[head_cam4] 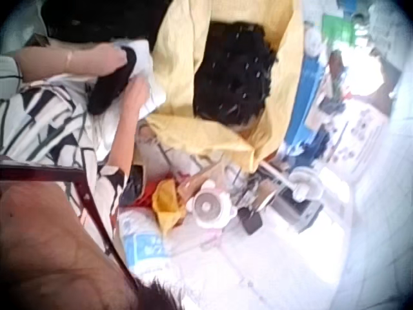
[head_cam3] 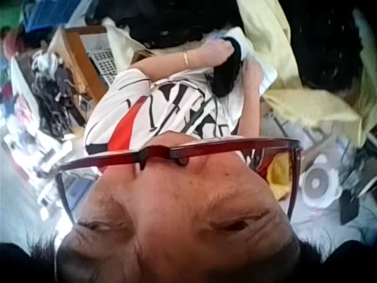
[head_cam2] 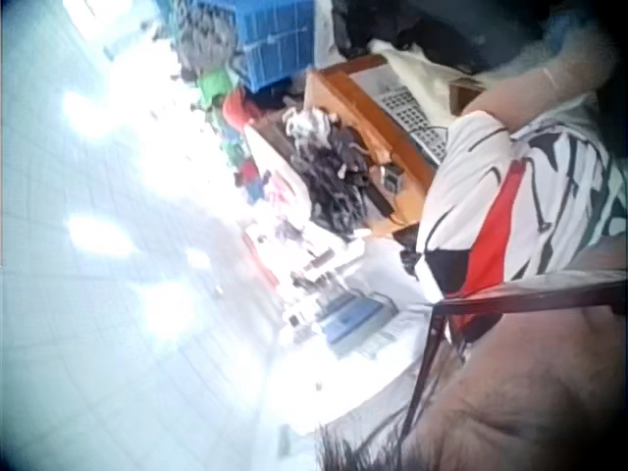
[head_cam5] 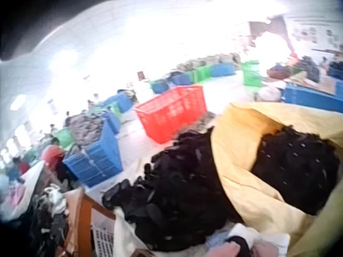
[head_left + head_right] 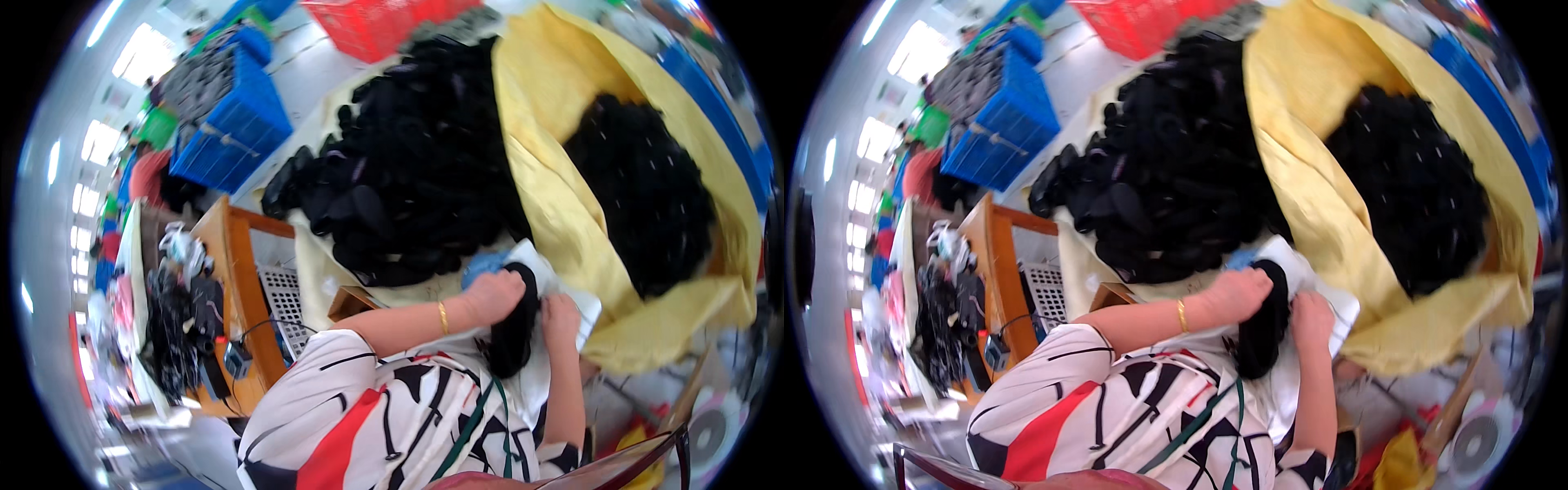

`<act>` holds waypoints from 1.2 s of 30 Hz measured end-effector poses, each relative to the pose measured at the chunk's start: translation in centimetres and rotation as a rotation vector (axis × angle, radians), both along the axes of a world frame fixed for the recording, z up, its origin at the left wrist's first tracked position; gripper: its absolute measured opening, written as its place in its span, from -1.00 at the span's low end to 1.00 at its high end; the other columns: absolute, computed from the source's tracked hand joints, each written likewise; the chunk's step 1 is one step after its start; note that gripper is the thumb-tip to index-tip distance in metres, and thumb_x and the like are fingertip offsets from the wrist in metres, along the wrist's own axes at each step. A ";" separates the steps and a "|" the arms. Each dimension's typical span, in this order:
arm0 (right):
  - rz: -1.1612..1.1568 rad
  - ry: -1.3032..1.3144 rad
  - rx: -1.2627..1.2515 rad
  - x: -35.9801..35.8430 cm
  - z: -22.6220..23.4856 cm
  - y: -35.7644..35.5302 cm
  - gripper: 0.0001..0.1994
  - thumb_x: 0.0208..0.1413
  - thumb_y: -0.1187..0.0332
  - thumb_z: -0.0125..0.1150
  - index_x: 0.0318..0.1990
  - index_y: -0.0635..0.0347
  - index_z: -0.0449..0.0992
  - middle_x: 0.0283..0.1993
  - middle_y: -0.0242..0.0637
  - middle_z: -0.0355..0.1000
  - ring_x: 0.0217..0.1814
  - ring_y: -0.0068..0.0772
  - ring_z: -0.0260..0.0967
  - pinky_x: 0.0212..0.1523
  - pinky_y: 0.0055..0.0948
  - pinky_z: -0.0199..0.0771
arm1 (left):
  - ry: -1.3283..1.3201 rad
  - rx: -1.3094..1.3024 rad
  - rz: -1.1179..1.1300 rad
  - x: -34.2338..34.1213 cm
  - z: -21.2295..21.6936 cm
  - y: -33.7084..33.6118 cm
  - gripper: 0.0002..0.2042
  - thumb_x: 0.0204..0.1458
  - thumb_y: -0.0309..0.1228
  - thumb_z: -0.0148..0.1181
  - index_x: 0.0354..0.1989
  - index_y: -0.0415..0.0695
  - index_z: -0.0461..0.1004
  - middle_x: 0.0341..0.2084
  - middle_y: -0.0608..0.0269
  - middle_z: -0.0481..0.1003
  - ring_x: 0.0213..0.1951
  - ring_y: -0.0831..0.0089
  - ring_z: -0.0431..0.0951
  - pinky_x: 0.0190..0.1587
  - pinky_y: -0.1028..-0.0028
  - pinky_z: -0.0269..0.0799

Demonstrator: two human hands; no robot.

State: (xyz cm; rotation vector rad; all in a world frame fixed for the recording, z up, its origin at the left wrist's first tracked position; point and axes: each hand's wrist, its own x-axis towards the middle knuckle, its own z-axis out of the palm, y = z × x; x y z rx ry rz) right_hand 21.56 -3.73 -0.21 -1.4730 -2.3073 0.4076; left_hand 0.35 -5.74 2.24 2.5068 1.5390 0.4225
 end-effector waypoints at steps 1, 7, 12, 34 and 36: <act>-0.053 0.097 0.027 -0.1 -0.8 0.6 -0.86 0.13 0.36 0.20 -0.38 0.22 0.47 -0.38 -0.16 0.44 -0.29 -0.06 0.43 -0.26 -0.15 0.45 | -0.081 0.009 0.029 -0.1 0.0 0.0 -0.85 -0.10 -0.41 0.09 -0.34 -0.15 0.44 -0.44 0.17 0.41 -0.35 0.22 0.53 -0.40 0.30 0.49; -0.504 1.248 -0.248 -4.4 -0.5 2.2 -0.79 0.34 0.29 0.06 -0.31 0.22 0.43 -0.40 -0.37 0.40 -0.34 -0.43 0.39 -0.21 -0.42 0.46 | -0.159 -0.164 0.147 -0.1 1.1 0.0 -0.60 -0.11 -0.24 0.36 -0.19 -0.18 0.36 -0.32 0.10 0.41 -0.23 0.15 0.54 -0.35 0.24 0.51; -0.469 1.940 -0.767 -7.7 2.6 2.0 -0.72 0.41 0.25 -0.11 -0.37 0.16 0.34 -0.47 -0.39 0.28 -0.49 -0.47 0.21 -0.22 -0.36 0.45 | -0.204 -0.082 0.128 -0.6 -0.6 0.6 -0.62 -0.13 -0.24 0.37 -0.22 -0.17 0.38 -0.33 0.13 0.43 -0.23 0.18 0.55 -0.34 0.26 0.51; -0.368 1.713 -0.538 -4.8 9.2 -11.1 -0.76 0.30 0.44 -0.11 -0.47 0.12 0.14 -0.54 -0.50 0.00 -0.53 -0.62 -0.10 -0.29 -0.52 0.20 | -0.201 -0.093 -0.564 1.3 -1.3 0.1 -0.84 0.03 -0.39 0.08 -0.22 -0.10 0.42 -0.34 0.14 0.48 -0.27 0.12 0.57 -0.31 0.21 0.53; -0.406 1.697 -0.551 -3.9 8.8 -11.8 -0.76 0.31 0.43 -0.10 -0.46 0.11 0.13 -0.52 -0.49 0.02 -0.50 -0.61 -0.07 -0.29 -0.51 0.19 | -0.226 -0.125 -0.577 1.9 -2.0 -0.6 -0.83 0.00 -0.39 0.10 -0.22 -0.11 0.43 -0.34 0.13 0.48 -0.27 0.12 0.57 -0.30 0.21 0.52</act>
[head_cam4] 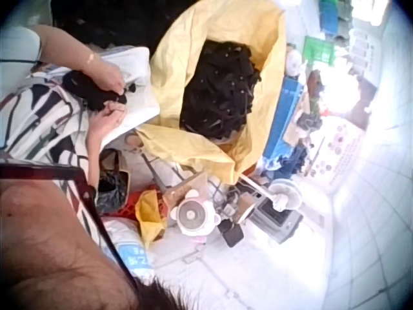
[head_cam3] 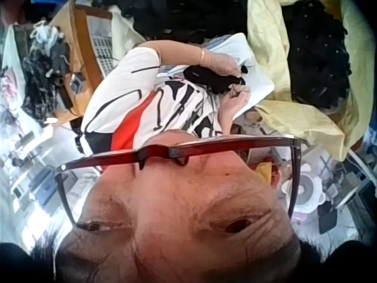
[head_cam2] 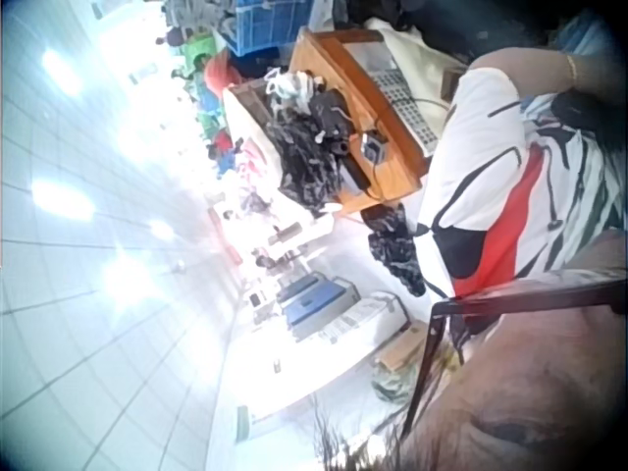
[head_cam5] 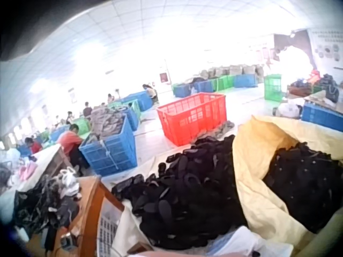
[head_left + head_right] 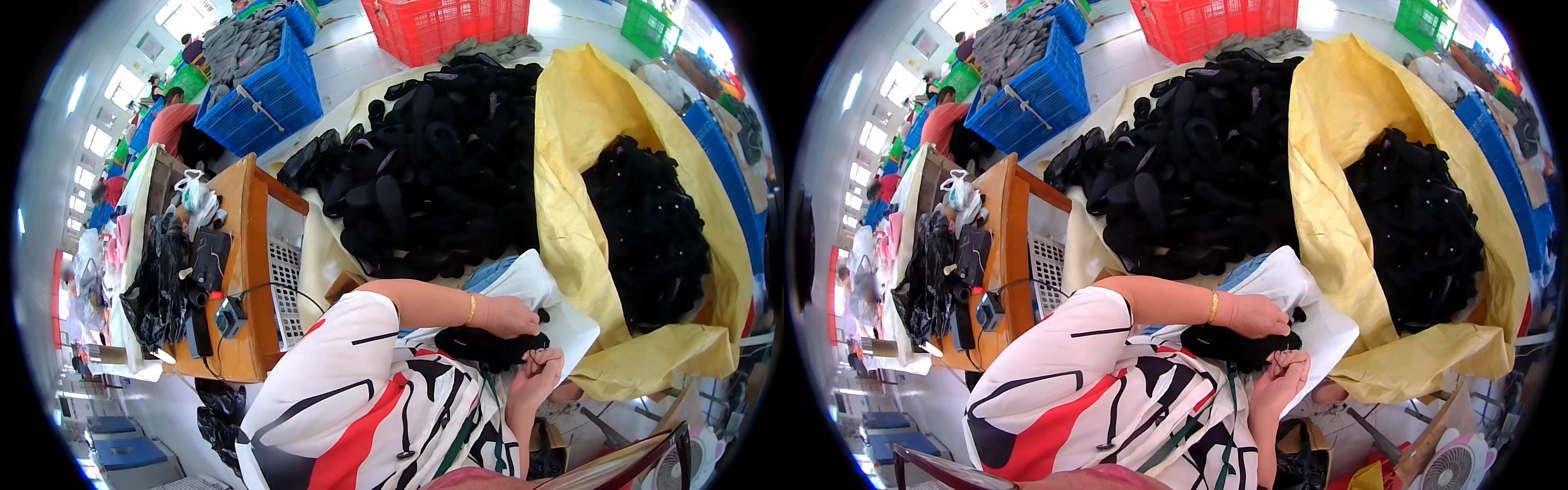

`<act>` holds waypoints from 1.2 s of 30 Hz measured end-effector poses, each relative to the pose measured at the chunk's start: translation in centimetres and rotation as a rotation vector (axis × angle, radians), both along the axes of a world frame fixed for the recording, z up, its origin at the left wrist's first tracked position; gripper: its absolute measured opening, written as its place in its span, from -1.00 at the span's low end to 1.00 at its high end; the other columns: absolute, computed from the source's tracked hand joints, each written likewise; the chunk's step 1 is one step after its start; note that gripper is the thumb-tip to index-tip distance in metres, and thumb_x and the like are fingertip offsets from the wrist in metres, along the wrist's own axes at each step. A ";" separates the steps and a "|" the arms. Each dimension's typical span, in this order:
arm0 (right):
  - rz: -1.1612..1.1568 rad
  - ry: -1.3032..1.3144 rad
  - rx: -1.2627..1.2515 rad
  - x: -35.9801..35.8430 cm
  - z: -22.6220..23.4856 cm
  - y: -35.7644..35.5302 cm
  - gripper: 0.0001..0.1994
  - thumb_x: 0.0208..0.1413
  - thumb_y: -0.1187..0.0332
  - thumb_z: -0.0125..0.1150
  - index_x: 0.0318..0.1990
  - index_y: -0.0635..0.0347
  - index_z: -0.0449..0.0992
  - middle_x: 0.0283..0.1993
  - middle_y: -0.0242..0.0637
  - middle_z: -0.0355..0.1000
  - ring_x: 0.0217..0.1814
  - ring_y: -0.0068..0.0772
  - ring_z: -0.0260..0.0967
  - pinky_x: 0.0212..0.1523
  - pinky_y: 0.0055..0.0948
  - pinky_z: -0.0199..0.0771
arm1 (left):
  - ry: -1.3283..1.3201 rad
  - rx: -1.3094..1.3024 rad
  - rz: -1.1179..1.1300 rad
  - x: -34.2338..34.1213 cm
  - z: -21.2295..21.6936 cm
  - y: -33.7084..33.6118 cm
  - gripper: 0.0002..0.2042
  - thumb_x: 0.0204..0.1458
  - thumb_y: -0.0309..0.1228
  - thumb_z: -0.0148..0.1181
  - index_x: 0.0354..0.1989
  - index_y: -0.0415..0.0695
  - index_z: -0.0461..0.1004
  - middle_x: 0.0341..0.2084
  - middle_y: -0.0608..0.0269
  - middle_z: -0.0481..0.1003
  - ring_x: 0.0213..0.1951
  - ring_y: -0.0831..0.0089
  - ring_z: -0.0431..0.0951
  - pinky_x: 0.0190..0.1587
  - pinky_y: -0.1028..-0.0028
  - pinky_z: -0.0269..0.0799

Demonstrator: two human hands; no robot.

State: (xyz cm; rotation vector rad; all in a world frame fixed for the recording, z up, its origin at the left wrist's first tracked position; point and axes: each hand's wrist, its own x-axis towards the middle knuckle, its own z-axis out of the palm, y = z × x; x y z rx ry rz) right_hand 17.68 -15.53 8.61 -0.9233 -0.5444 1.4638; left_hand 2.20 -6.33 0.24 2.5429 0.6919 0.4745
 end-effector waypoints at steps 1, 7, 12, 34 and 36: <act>-0.010 -0.006 -0.013 0.1 0.0 -0.2 -0.76 0.30 0.44 -0.10 -0.46 0.10 0.13 -0.52 -0.49 0.02 -0.50 -0.61 -0.08 -0.29 -0.51 0.19 | -0.007 -0.019 -0.005 0.2 -0.3 -0.3 -0.82 -0.01 -0.40 0.11 -0.22 -0.12 0.43 -0.34 0.13 0.47 -0.28 0.11 0.57 -0.29 0.22 0.51; 0.022 0.033 -0.039 -0.1 -2.2 -1.5 -0.77 0.27 0.45 -0.11 -0.49 0.10 0.15 -0.55 -0.48 0.03 -0.53 -0.58 -0.06 -0.34 -0.51 0.19 | 0.115 -0.081 0.003 -0.2 -0.3 -0.8 -0.84 -0.05 -0.43 0.11 -0.26 -0.09 0.49 -0.36 0.14 0.46 -0.29 0.11 0.56 -0.28 0.19 0.49; 0.064 -0.151 0.006 0.6 -5.3 -1.1 -0.75 0.33 0.39 -0.09 -0.45 0.17 0.28 -0.52 -0.39 0.21 -0.48 -0.59 0.12 -0.36 -0.54 0.23 | 0.121 -0.341 0.130 0.4 -1.4 -1.4 -0.75 -0.07 -0.46 0.11 -0.17 -0.03 0.55 -0.23 0.11 0.55 -0.15 0.07 0.56 -0.13 0.17 0.48; 0.196 -1.440 -0.187 15.4 -1.1 -4.0 -0.85 0.13 0.40 0.23 -0.18 0.24 0.51 -0.37 -0.12 0.50 -0.37 -0.06 0.47 -0.32 -0.28 0.49 | 0.166 -0.949 0.295 1.7 1.6 -1.4 -0.80 -0.01 -0.38 0.31 -0.48 -0.31 0.57 -0.67 0.27 0.51 -0.59 0.59 0.44 -0.48 0.51 0.37; 0.140 -1.384 -0.261 16.7 -1.7 -4.4 -0.79 0.15 0.40 0.22 -0.08 0.23 0.49 -0.32 -0.11 0.53 -0.34 -0.15 0.52 -0.29 -0.34 0.50 | 0.143 -0.953 0.311 1.7 2.2 -1.4 -0.82 -0.01 -0.40 0.32 -0.46 -0.31 0.56 -0.66 0.31 0.49 -0.56 0.64 0.41 -0.45 0.53 0.36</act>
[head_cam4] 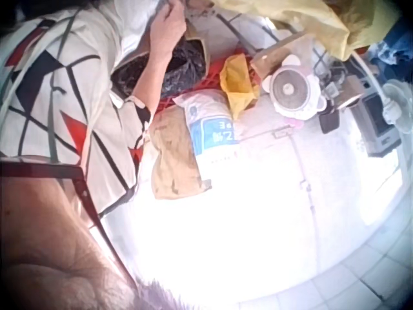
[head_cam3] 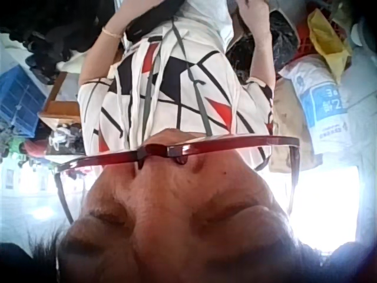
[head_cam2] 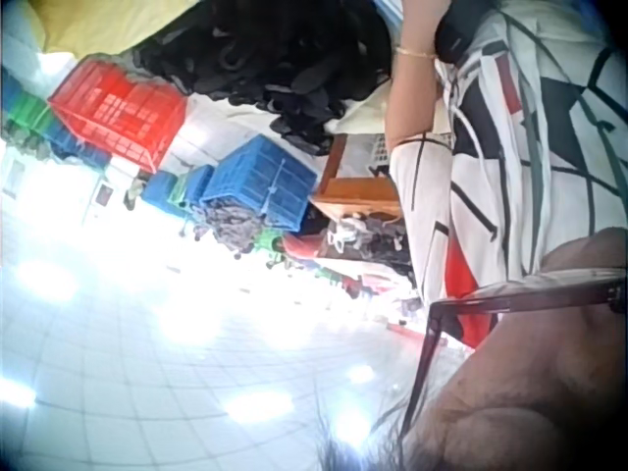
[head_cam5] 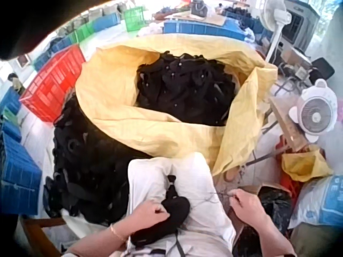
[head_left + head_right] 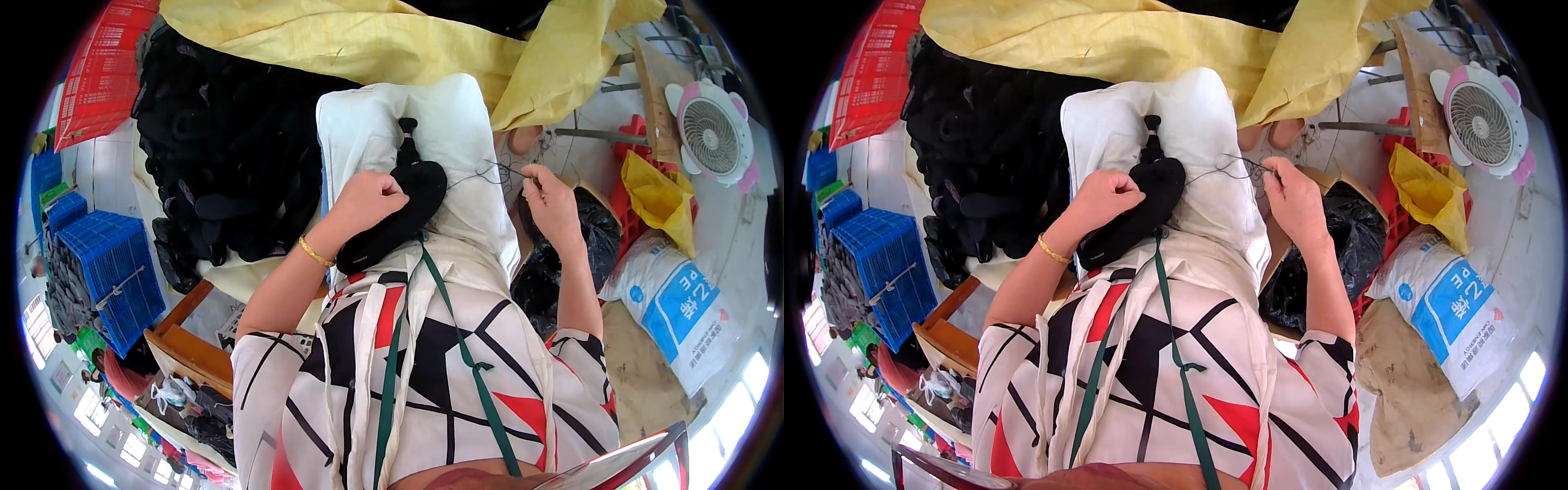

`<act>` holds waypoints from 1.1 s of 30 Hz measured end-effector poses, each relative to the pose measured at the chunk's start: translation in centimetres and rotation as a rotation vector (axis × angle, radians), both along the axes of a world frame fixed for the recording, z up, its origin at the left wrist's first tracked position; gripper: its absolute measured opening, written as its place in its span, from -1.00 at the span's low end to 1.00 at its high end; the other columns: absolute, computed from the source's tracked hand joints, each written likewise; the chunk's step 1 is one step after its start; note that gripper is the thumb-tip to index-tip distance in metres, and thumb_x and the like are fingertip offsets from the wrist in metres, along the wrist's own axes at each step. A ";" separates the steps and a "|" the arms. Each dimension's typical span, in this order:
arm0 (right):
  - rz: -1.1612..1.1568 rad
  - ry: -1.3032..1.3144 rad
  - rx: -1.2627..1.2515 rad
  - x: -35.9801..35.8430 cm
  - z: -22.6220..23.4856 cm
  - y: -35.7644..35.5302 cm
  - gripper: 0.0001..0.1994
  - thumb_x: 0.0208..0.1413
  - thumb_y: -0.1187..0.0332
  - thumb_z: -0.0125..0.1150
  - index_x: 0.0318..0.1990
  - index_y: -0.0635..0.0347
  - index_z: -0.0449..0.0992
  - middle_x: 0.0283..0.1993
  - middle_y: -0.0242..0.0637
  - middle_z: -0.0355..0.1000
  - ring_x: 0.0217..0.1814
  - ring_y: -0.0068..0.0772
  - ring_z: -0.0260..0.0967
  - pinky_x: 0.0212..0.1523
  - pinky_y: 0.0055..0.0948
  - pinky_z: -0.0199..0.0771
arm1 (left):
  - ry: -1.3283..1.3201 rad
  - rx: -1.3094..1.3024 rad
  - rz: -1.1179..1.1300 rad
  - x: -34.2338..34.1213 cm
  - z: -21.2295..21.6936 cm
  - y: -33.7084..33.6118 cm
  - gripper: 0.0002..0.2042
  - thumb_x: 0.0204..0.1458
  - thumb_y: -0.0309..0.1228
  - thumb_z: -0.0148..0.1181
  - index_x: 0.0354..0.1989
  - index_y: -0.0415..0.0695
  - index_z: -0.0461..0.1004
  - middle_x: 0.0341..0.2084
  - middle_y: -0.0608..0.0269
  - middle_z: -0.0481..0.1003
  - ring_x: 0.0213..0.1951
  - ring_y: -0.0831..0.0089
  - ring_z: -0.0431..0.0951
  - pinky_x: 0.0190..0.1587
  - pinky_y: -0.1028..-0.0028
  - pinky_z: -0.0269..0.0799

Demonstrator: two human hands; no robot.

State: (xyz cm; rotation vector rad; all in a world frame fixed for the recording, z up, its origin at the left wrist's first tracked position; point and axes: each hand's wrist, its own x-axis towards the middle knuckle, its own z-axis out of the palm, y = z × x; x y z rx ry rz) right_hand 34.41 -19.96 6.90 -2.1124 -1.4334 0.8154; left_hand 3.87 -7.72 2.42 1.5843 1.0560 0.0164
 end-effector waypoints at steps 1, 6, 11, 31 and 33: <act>-0.018 0.102 -0.037 0.0 -0.3 0.0 -0.78 0.16 0.40 0.22 -0.06 0.23 0.48 -0.31 -0.11 0.54 -0.33 -0.18 0.53 -0.28 -0.36 0.50 | 0.004 -0.022 0.020 0.0 0.1 0.0 -0.82 -0.01 -0.40 0.32 -0.46 -0.30 0.56 -0.66 0.32 0.49 -0.55 0.65 0.40 -0.45 0.54 0.35; 0.214 0.274 0.007 -6.4 -0.8 3.2 -0.88 0.16 0.39 0.22 -0.18 0.18 0.51 -0.30 -0.17 0.54 -0.30 -0.13 0.52 -0.22 -0.35 0.51 | -0.025 -0.064 0.093 0.0 0.2 -0.2 -0.80 0.00 -0.38 0.32 -0.42 -0.30 0.57 -0.64 0.33 0.49 -0.54 0.65 0.39 -0.44 0.54 0.35; 0.493 -0.086 0.317 -9.6 -3.7 6.5 -0.93 -0.02 0.42 0.29 -0.42 0.12 0.50 -0.47 -0.24 0.29 -0.30 -0.12 0.36 -0.33 -0.18 0.37 | -0.013 -0.044 0.074 0.1 0.4 0.0 -0.77 0.02 -0.33 0.31 -0.41 -0.30 0.57 -0.64 0.31 0.49 -0.54 0.65 0.39 -0.45 0.52 0.34; 0.387 0.274 0.210 -12.1 -6.3 6.6 -0.95 0.11 0.39 0.23 -0.28 0.09 0.52 -0.31 -0.28 0.46 -0.31 -0.17 0.45 -0.33 -0.28 0.43 | -0.180 -0.239 0.118 -0.6 -4.4 0.5 -0.88 0.12 -0.39 0.26 -0.36 -0.18 0.54 -0.53 0.49 0.46 -0.48 0.74 0.35 -0.44 0.63 0.26; 0.261 0.472 0.125 -11.9 -6.8 6.4 -0.95 0.18 0.39 0.20 -0.25 0.11 0.51 -0.28 -0.32 0.49 -0.36 -0.31 0.44 -0.38 -0.39 0.40 | -0.196 -0.303 0.161 -0.6 -3.6 0.6 -0.89 0.13 -0.38 0.26 -0.34 -0.16 0.55 -0.52 0.49 0.47 -0.49 0.77 0.33 -0.46 0.67 0.22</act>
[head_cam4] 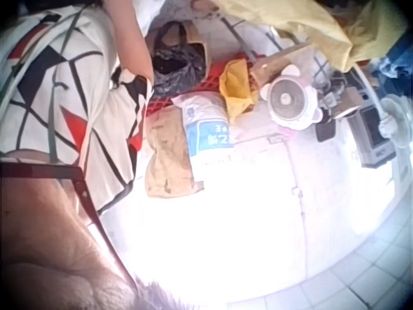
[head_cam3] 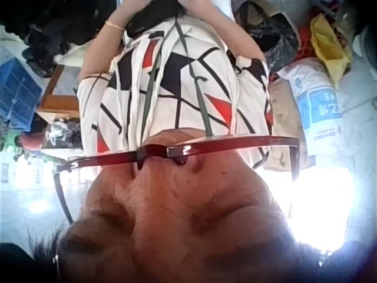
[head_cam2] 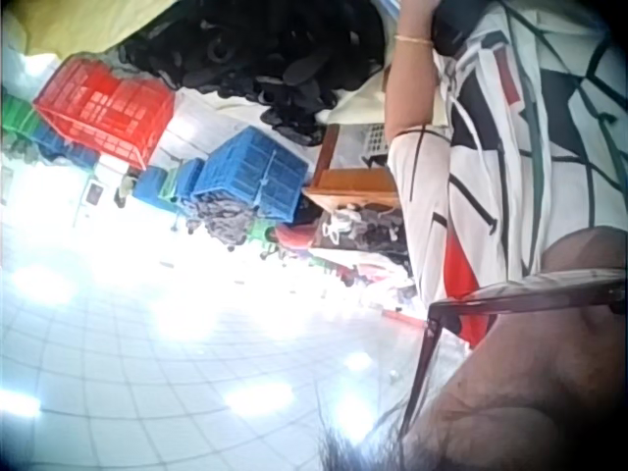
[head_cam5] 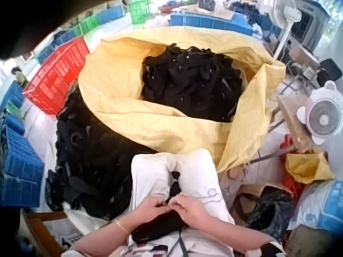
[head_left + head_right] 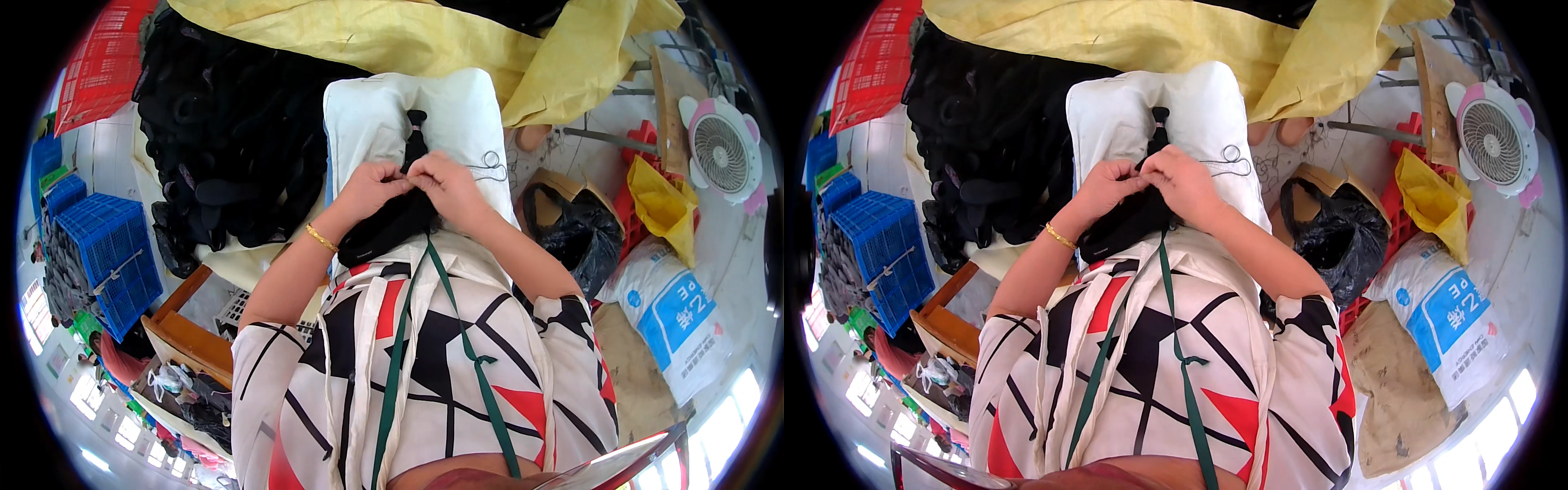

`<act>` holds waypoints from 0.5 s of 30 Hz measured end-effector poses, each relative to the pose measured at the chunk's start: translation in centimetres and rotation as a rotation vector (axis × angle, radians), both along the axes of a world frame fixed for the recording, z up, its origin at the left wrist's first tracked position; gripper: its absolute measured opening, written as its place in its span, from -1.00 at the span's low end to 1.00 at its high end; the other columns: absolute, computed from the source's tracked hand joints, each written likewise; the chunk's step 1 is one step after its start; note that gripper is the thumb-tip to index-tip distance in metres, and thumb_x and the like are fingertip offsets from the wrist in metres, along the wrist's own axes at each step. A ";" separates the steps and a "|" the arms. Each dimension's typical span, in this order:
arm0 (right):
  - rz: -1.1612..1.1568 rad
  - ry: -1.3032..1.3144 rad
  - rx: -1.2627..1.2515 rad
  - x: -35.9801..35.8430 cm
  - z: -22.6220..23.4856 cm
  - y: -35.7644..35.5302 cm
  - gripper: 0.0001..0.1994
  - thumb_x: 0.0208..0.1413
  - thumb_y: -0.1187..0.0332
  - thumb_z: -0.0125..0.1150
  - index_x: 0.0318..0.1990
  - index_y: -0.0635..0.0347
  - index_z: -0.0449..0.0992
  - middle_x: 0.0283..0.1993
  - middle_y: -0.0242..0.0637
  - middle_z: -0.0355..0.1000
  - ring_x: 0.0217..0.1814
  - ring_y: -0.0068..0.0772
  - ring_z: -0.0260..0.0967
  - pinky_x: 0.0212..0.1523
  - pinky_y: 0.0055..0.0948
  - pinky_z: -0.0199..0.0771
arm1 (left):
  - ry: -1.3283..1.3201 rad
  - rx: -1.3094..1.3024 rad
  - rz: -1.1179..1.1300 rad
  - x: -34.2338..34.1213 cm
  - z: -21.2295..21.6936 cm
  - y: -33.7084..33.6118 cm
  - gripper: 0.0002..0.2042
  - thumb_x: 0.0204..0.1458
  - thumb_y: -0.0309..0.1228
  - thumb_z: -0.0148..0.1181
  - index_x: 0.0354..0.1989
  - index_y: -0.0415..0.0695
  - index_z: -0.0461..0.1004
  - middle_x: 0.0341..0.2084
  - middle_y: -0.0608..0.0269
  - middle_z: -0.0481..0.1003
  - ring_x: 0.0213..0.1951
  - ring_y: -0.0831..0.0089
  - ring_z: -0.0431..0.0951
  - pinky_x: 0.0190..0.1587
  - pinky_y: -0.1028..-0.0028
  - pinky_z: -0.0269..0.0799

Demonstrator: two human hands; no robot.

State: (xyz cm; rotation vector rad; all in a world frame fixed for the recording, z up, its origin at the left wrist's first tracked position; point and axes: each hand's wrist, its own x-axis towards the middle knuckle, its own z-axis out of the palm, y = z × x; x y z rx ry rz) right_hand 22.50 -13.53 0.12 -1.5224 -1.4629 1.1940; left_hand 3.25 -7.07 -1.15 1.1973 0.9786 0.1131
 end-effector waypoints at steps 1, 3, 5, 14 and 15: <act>-0.087 0.188 -0.133 0.5 -0.1 -0.3 -0.95 0.23 0.38 0.16 -0.21 0.10 0.49 -0.26 -0.34 0.49 -0.40 -0.41 0.42 -0.42 -0.47 0.37 | -0.012 -0.042 0.021 -0.1 0.1 -0.1 -0.89 0.14 -0.38 0.25 -0.33 -0.15 0.55 -0.50 0.49 0.48 -0.50 0.77 0.32 -0.46 0.68 0.22; -0.271 0.627 -0.350 2.6 -0.4 -0.7 -0.93 0.29 0.34 0.14 -0.17 0.09 0.46 -0.25 -0.38 0.50 -0.42 -0.56 0.39 -0.47 -0.56 0.37 | -0.038 -0.126 0.072 -0.6 0.2 -0.1 -0.89 0.15 -0.37 0.24 -0.30 -0.13 0.56 -0.48 0.48 0.49 -0.50 0.78 0.31 -0.46 0.70 0.21; -0.542 0.966 -0.515 6.4 -0.6 -1.4 -0.93 0.31 0.32 0.11 -0.16 0.05 0.40 -0.29 -0.37 0.50 -0.46 -0.59 0.35 -0.51 -0.58 0.38 | -0.085 -0.197 0.115 -1.1 0.4 -0.2 -0.89 0.17 -0.37 0.23 -0.28 -0.13 0.56 -0.44 0.47 0.51 -0.49 0.78 0.32 -0.46 0.71 0.20; -1.692 0.862 0.208 31.9 -9.5 -12.0 -0.81 0.22 0.51 -0.04 -0.47 0.31 0.33 -0.47 -0.22 0.28 -0.37 -0.31 0.29 0.15 0.03 0.45 | -0.199 -0.429 0.229 -0.9 -0.1 0.1 -0.90 0.17 -0.38 0.23 -0.27 -0.13 0.54 -0.41 0.43 0.52 -0.46 0.76 0.36 -0.46 0.72 0.15; -1.757 0.662 0.190 32.0 -8.9 -12.1 -0.83 0.23 0.50 -0.03 -0.44 0.29 0.32 -0.45 -0.27 0.26 -0.37 -0.34 0.28 0.06 0.00 0.50 | -0.209 -0.443 0.250 -1.1 -0.1 0.0 -0.90 0.17 -0.38 0.23 -0.28 -0.12 0.54 -0.41 0.43 0.52 -0.46 0.75 0.36 -0.46 0.71 0.15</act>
